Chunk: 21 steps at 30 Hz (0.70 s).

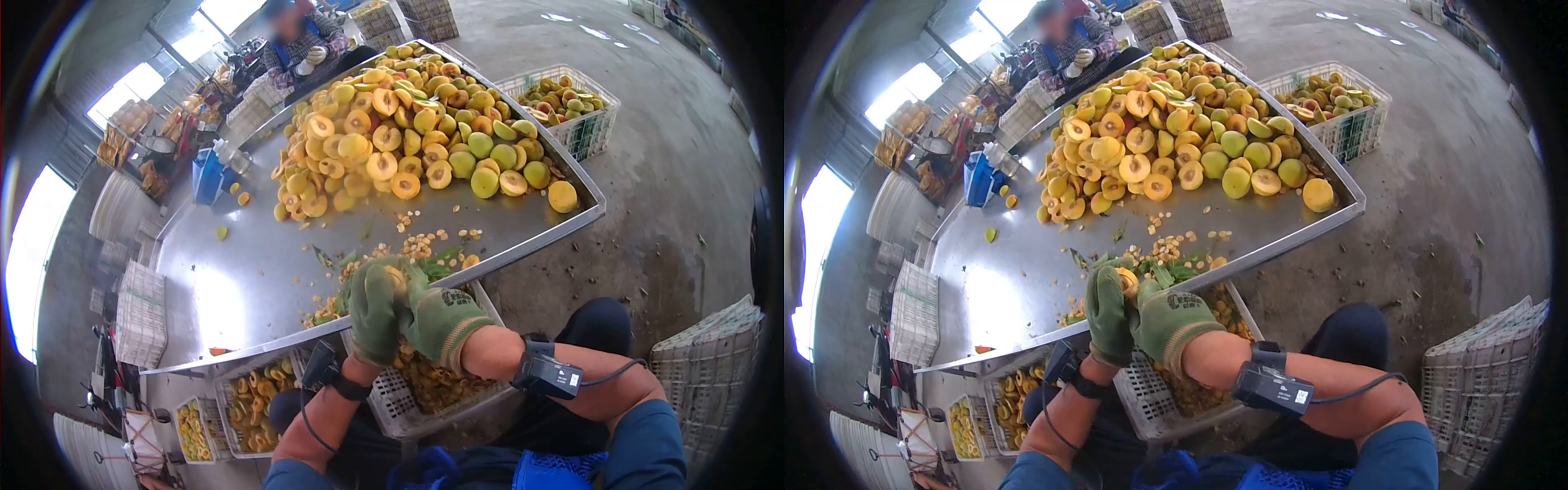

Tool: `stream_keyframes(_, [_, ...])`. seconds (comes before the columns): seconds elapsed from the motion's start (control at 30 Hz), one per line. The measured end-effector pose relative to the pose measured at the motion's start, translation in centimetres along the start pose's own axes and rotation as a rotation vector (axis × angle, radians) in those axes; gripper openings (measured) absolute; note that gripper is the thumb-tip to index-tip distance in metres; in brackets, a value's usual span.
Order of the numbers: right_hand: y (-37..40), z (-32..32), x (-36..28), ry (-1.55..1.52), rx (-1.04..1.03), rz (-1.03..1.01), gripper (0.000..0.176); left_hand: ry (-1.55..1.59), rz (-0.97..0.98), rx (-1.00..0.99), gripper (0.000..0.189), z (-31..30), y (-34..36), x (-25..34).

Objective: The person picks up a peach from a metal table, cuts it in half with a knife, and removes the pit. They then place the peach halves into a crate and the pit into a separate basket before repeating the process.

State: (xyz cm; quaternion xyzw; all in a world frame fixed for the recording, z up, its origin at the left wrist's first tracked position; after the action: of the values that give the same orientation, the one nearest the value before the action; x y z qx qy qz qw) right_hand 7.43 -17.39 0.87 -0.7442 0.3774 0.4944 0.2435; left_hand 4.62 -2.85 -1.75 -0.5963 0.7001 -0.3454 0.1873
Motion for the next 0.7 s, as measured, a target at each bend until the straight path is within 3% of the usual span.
stream_keyframes(0.1, [0.1, -0.1, -0.2, -0.012, -0.007, 0.006, 0.033, 0.59, -0.476, -0.057, 0.037, 0.5, 0.6, 0.0])
stream_keyframes(0.2, [0.1, 0.1, -0.1, -0.028, -0.008, 0.015, 0.032, 0.75, -0.617, -0.038, 0.039, 0.3, 0.4, 0.7])
stream_keyframes(0.3, [0.1, 0.1, -0.3, -0.028, -0.01, 0.014, 0.03, 0.44, -0.425, -0.037, 0.041, 0.3, 0.2, -0.1])
stream_keyframes(0.4, [0.2, 0.1, -0.2, -0.041, -0.018, 0.016, 0.029, 0.557, -0.451, -0.047, 0.044, 0.3, 0.4, -0.5])
stream_keyframes(0.5, [0.3, 0.0, -0.5, -0.057, -0.027, 0.02, 0.028, 0.441, -0.331, -0.014, 0.043, -0.1, 0.1, -0.4])
stream_keyframes(0.7, [0.6, -0.3, -0.9, -0.098, -0.053, 0.055, 0.025, 0.54, -0.367, -0.075, 0.048, -0.3, 0.1, -1.0])
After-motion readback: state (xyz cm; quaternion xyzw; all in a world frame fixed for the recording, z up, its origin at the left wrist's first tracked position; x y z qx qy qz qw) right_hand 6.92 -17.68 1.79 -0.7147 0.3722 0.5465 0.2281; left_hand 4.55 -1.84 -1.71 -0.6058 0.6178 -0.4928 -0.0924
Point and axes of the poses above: each hand's wrist, its own y-axis away from the middle knuckle, its own z-axis out of the palm, x = y × z, the point moved 2 cm from there along -y, towards the middle knuckle, and after that the axes turned 13 degrees about -y, right-handed, at the moved point
